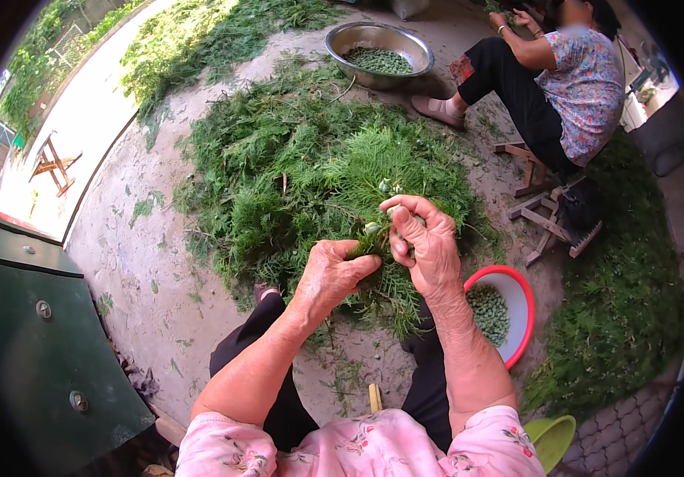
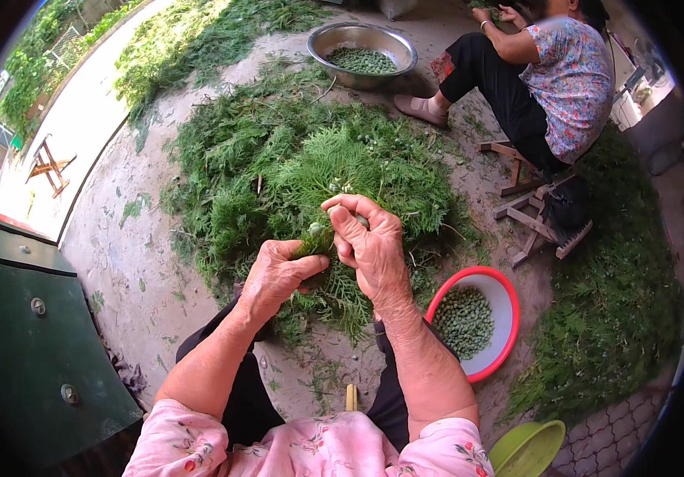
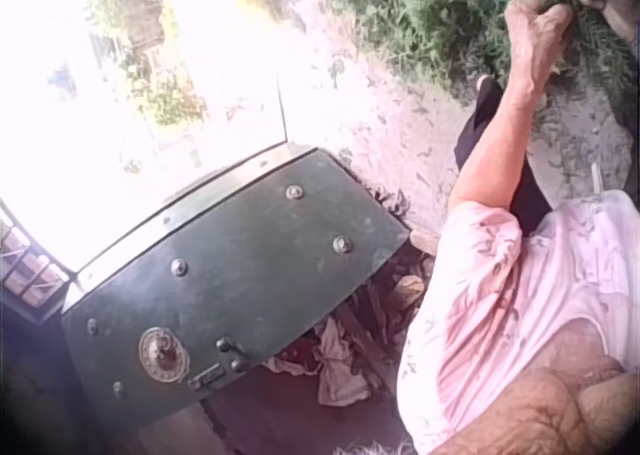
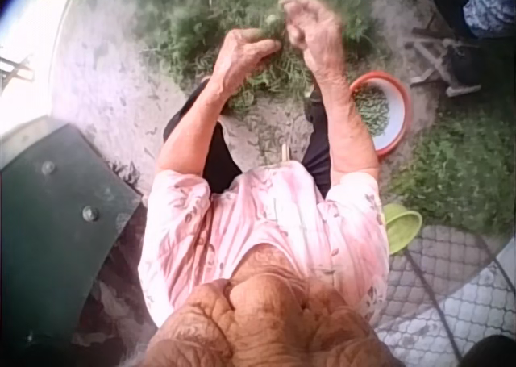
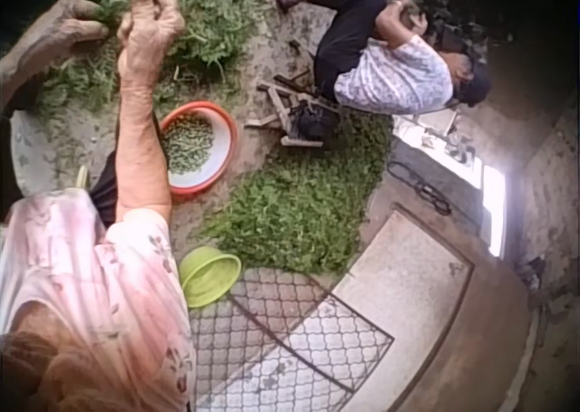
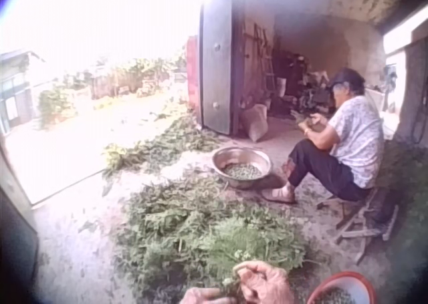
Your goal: The person picks up a branch of cypress by hand, plucks the small green cones from the foliage, and drops them into a red bowl before discarding the bare branch.
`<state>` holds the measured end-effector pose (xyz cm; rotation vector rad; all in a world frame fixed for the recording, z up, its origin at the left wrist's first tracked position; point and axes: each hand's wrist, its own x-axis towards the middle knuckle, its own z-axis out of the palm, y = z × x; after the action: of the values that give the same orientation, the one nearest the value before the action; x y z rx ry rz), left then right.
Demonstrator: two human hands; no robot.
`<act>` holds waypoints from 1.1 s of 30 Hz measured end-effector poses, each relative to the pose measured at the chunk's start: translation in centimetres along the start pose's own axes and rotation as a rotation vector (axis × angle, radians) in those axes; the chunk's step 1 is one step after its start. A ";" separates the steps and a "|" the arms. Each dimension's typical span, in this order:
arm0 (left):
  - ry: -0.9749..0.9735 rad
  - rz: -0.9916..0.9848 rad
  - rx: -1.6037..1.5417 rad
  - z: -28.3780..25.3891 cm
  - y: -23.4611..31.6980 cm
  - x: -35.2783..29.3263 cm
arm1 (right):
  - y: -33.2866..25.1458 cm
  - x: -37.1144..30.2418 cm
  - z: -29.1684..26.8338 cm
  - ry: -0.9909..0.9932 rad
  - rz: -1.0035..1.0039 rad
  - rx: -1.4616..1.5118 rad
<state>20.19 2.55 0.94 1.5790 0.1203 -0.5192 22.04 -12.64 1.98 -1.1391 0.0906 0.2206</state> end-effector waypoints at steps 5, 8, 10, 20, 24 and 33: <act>0.040 -0.045 0.077 0.3 -1.4 0.3 | -1.3 0.7 -0.4 0.073 -0.128 0.186; 0.022 -0.028 0.008 0.3 -0.9 0.0 | -1.4 0.6 -0.9 0.046 -0.037 0.289; 0.003 0.030 -0.030 0.2 -1.3 0.3 | -1.1 0.5 -1.4 -0.001 0.020 0.341; -0.010 0.182 -0.006 0.3 -1.3 0.4 | -0.4 0.2 -2.6 0.018 0.126 0.082; -0.104 0.194 -0.009 -0.2 -0.7 0.3 | -0.4 0.4 -2.6 0.005 0.126 0.171; -0.048 0.070 -0.292 -0.4 -0.9 0.6 | 0.0 0.1 -1.7 -0.097 0.128 -0.049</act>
<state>20.44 2.85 -0.08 1.2810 0.0998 -0.4621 22.21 -14.17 1.22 -1.1704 0.0724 0.3937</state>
